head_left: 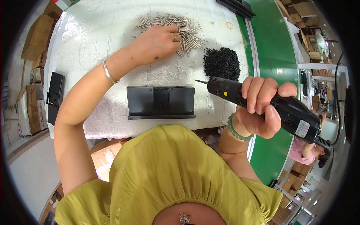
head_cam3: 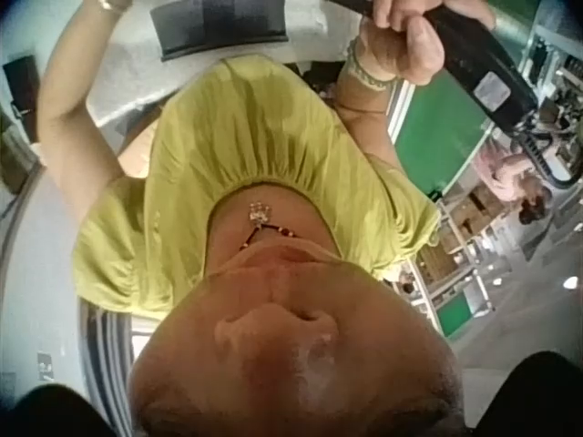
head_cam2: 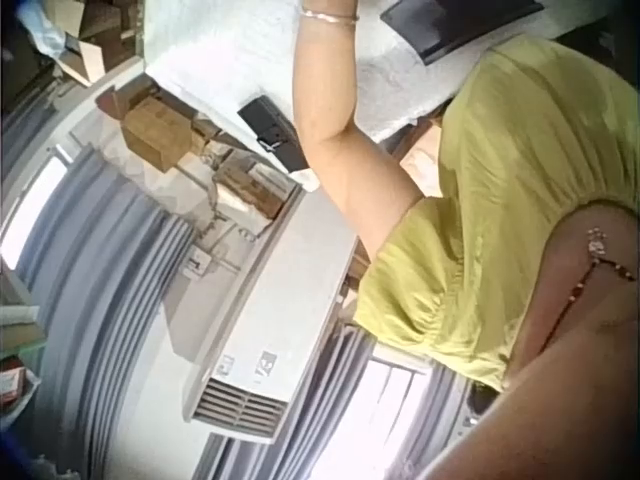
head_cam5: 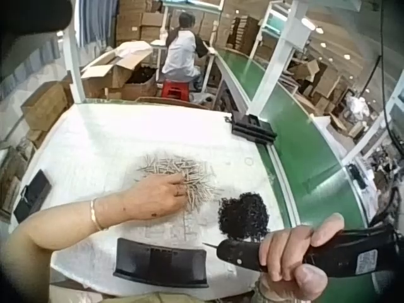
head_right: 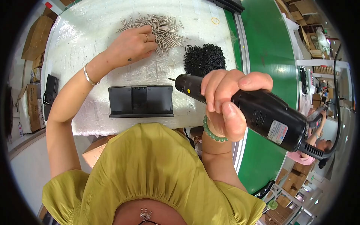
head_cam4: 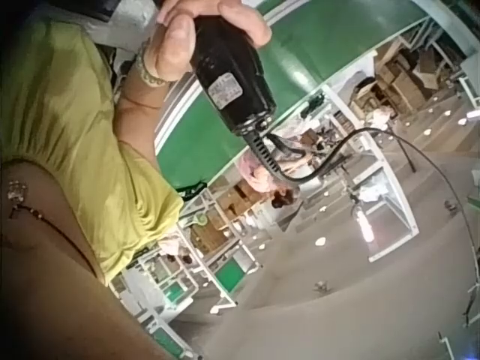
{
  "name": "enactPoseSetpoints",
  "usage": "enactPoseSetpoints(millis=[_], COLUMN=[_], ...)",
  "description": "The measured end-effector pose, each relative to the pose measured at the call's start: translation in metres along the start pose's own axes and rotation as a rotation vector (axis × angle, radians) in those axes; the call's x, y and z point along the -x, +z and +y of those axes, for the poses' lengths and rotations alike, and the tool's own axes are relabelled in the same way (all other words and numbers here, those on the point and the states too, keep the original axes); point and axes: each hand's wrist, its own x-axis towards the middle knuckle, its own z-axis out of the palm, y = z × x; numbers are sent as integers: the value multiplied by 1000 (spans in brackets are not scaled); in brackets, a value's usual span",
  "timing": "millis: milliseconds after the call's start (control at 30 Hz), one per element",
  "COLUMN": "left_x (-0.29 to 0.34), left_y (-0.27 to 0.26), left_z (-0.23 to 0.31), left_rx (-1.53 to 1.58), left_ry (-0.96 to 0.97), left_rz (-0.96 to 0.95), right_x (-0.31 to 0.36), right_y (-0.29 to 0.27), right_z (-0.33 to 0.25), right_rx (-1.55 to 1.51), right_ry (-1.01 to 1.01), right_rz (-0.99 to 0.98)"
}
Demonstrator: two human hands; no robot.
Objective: Use an electric screwdriver to drive screws into black plastic housing components.
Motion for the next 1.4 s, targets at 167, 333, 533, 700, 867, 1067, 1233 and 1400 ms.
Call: enactPoseSetpoints(millis=[167, 333, 533, 700, 867, 1067, 1233, 1400], left_x=[-9, -27, 16, 72, 85, 87, 88, 85], left_y=[3, -3, -37, -30, -38, -32, -32, -30], left_z=[2, 8, 29, 88, 113, 124, 122, 124], left_rx=[16, -150, 510, 746, 509, 478, 471, 481], left_ry=[35, 157, -432, -734, -684, -721, -688, -720], left_rz=[-26, -150, 87, 362, 293, 376, 352, 366], right_x=[1, 3, 4, -2, -2, 0, -1, 1], right_y=[2, 6, -3, 4, 36, 41, 44, 46], right_z=[4, 3, -6, 3, 11, 15, 20, 25], right_rx=[-22, -13, 1, -113, -23, -7, -5, 10], right_ry=[4, 11, 2, 68, 191, 256, 256, 255], right_rz=[-9, 33, 16, -121, -164, -289, -297, -313])
